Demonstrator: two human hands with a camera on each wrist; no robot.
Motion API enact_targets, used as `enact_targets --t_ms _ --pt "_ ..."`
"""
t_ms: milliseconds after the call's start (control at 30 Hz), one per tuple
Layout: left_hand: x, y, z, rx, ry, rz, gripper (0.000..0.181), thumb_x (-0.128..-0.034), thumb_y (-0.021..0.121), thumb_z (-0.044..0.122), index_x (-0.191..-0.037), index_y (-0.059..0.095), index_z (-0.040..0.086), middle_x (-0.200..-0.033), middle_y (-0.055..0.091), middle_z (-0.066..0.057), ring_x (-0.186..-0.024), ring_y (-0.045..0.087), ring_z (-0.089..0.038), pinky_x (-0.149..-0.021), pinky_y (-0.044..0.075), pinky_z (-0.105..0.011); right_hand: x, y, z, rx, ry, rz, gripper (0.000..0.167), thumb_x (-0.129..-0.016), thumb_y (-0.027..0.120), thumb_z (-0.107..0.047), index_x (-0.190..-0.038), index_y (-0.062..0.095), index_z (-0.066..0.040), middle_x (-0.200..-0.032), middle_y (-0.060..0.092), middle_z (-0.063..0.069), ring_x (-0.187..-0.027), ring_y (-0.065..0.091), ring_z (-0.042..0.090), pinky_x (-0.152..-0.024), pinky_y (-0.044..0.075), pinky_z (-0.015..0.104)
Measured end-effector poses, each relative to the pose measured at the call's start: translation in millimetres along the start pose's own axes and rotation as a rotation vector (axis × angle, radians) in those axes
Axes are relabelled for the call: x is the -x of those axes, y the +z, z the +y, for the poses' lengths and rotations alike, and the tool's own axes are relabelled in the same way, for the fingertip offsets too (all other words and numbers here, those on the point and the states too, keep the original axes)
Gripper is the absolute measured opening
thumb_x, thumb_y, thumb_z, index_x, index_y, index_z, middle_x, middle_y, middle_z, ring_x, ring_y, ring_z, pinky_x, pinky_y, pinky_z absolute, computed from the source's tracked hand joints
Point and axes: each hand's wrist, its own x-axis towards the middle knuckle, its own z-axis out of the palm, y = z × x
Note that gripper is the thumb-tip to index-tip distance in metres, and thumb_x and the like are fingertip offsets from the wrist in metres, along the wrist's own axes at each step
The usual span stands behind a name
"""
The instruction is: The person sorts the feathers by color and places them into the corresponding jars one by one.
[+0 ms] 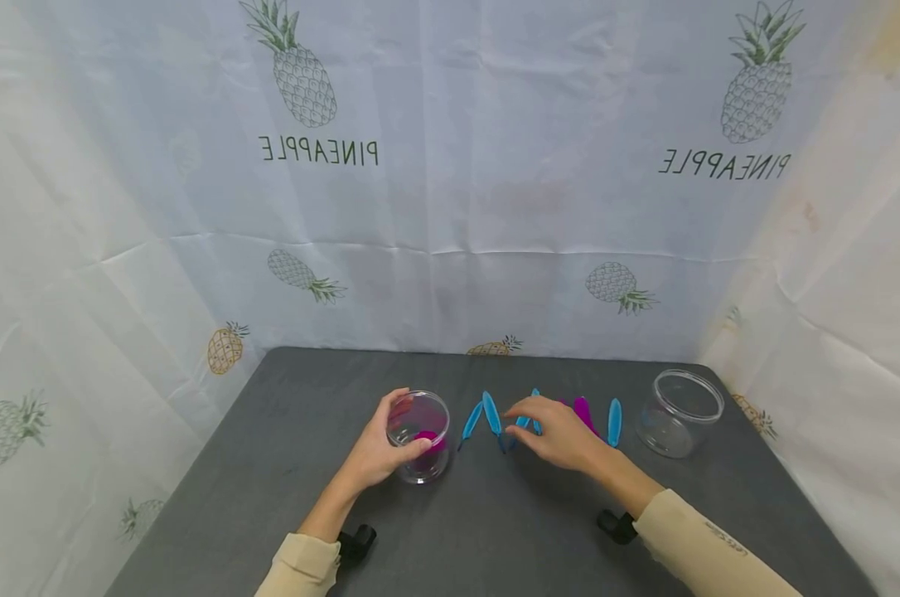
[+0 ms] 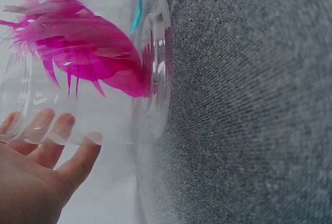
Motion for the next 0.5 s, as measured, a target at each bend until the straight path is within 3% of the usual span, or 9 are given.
enact_targets --t_ms 200,500 --pt "-1.7 -1.5 -7.5 0.03 0.005 -0.016 0.089 -0.0825 0.084 0.019 -0.154 0.032 0.007 -0.151 0.044 -0.016 -0.141 0.041 -0.037 -0.116 0.033 -0.059 13.4 -4.8 11.8 0.035 0.078 -0.022 0.024 -0.093 0.077 -0.021 -0.115 0.074 -0.013 -0.111 0.072 0.0 -0.104 0.067 0.019 -0.082 0.059 0.039" --pt "0.1 -3.5 -4.7 0.017 0.003 -0.028 0.088 -0.0833 0.084 0.023 -0.154 0.033 0.011 -0.152 0.044 -0.015 -0.142 0.041 -0.035 -0.116 0.033 -0.057 29.8 -7.0 31.9 0.032 0.168 -0.061 0.03 -0.093 0.076 -0.022 -0.12 0.072 -0.008 -0.117 0.071 0.0 -0.111 0.066 0.025 -0.093 0.056 0.049"
